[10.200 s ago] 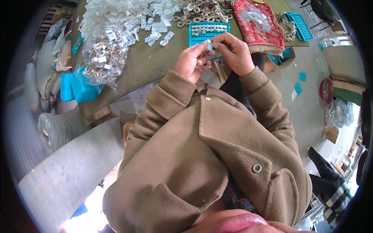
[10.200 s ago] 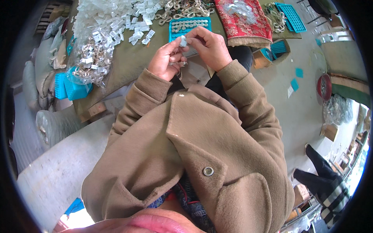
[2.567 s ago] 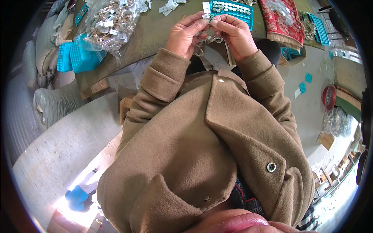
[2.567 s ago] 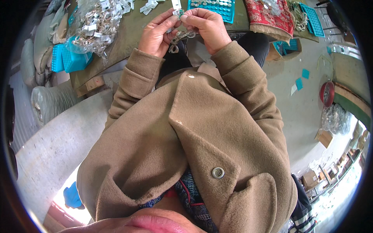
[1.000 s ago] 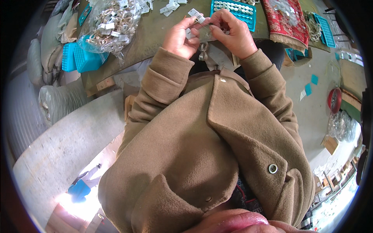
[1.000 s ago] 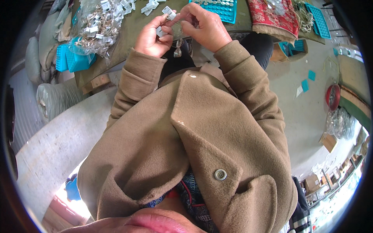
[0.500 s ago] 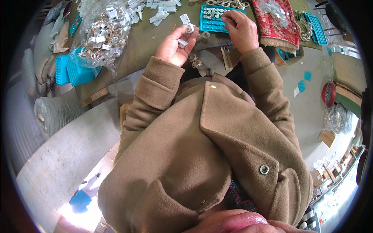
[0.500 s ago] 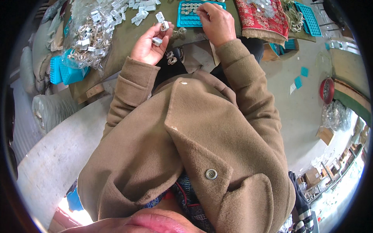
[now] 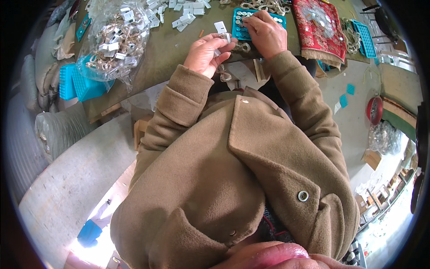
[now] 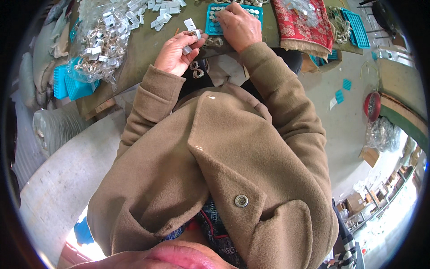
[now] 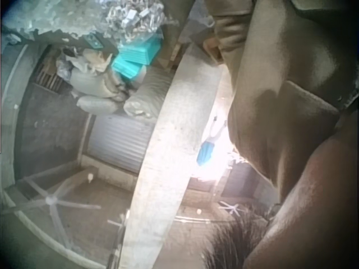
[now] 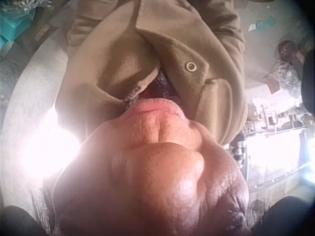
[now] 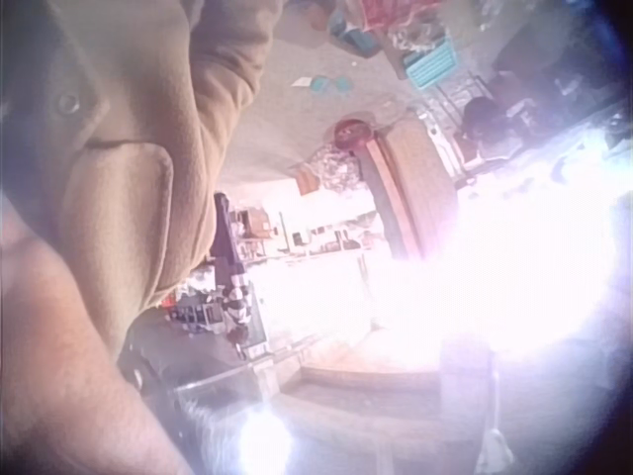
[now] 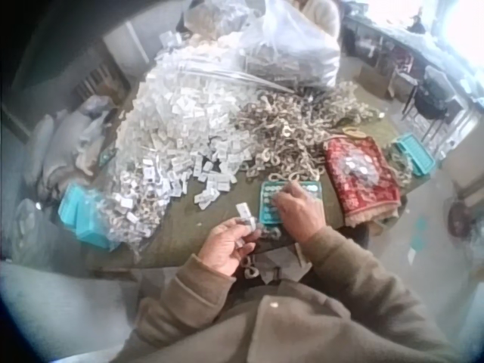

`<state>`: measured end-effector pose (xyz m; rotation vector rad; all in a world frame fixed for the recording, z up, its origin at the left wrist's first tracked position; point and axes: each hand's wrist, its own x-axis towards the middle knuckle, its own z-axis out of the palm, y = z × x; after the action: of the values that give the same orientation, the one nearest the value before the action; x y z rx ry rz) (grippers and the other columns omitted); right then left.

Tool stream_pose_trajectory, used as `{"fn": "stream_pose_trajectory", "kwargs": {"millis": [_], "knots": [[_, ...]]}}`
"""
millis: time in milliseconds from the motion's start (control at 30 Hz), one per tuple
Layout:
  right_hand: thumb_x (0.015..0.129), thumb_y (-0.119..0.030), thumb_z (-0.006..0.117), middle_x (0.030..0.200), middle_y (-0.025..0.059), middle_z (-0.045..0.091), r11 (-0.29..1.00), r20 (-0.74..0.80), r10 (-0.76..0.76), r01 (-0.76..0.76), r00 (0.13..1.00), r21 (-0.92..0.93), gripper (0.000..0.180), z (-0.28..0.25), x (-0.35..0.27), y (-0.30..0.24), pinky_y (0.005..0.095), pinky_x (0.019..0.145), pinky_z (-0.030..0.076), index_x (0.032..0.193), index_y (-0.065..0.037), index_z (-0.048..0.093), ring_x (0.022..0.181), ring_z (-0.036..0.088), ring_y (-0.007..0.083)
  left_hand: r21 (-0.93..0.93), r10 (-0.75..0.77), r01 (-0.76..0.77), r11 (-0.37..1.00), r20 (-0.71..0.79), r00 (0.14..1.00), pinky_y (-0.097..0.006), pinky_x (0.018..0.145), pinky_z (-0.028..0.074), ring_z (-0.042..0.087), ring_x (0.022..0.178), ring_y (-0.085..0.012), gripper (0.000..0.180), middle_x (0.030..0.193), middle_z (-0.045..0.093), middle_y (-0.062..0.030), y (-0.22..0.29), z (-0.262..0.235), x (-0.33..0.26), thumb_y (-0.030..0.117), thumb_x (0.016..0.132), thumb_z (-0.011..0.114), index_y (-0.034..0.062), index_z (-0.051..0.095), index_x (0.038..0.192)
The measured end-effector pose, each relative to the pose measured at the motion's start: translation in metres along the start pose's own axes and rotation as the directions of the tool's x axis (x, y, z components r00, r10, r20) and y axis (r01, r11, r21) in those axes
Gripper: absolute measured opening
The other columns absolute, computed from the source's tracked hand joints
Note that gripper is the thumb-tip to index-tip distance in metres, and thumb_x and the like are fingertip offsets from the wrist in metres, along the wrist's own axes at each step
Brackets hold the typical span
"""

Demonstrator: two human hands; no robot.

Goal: The person repeatedly picks small metal rings and white rectangular tags from a table, attaches each ring to a tag, and places the assembled unit into a blue tray. The process continues with multiple units throughout the clip.

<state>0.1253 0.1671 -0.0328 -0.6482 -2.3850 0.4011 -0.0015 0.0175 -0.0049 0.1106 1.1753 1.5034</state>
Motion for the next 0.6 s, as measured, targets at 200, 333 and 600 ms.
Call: {"fn": "stream_pose_trajectory", "kwargs": {"millis": [200, 333, 600], "knots": [[0.085, -0.017, 0.066, 0.089, 0.0041, 0.064, 1.000, 0.048, 0.025, -0.025, 0.999, -0.009, 0.010, -0.008, 0.008, -0.004, 0.0360, 0.067, 0.052, 0.094, -0.013, 0.067, 0.078, 0.065, 0.0270, -0.013, -0.022, 0.022, 1.000, -0.017, 1.000, -0.019, 0.065, 0.057, 0.067, 0.092, -0.0143, 0.019, 0.101, 0.068, -0.0095, 0.004, 0.001, 0.002, 0.011, 0.092, 0.058, 0.0007, 0.061, 0.109], [0.085, -0.013, 0.065, 0.086, 0.0066, 0.065, 0.977, 0.032, 0.052, -0.057, 0.998, 0.207, 0.015, 0.000, 0.010, -0.002, 0.0364, 0.067, 0.052, 0.099, -0.013, 0.070, 0.078, 0.065, 0.0285, -0.060, -0.011, 0.008, 0.998, -0.045, 0.999, -0.020, 0.067, 0.057, 0.067, 0.096, -0.0169, 0.021, 0.102, 0.068, -0.0117, 0.006, 0.002, 0.002, 0.013, 0.093, 0.058, -0.0011, 0.060, 0.109], [0.086, -0.013, 0.063, 0.088, 0.0092, 0.064, 0.988, 0.117, -0.027, 0.008, 0.993, 0.154, 0.014, 0.007, 0.000, 0.001, 0.0374, 0.068, 0.052, 0.098, -0.010, 0.071, 0.079, 0.064, 0.0314, -0.050, -0.007, 0.008, 0.999, 0.012, 1.000, -0.021, 0.069, 0.059, 0.065, 0.105, -0.0234, 0.023, 0.110, 0.064, -0.0154, 0.008, -0.001, 0.004, 0.009, 0.094, 0.056, -0.0063, 0.058, 0.112]]}}
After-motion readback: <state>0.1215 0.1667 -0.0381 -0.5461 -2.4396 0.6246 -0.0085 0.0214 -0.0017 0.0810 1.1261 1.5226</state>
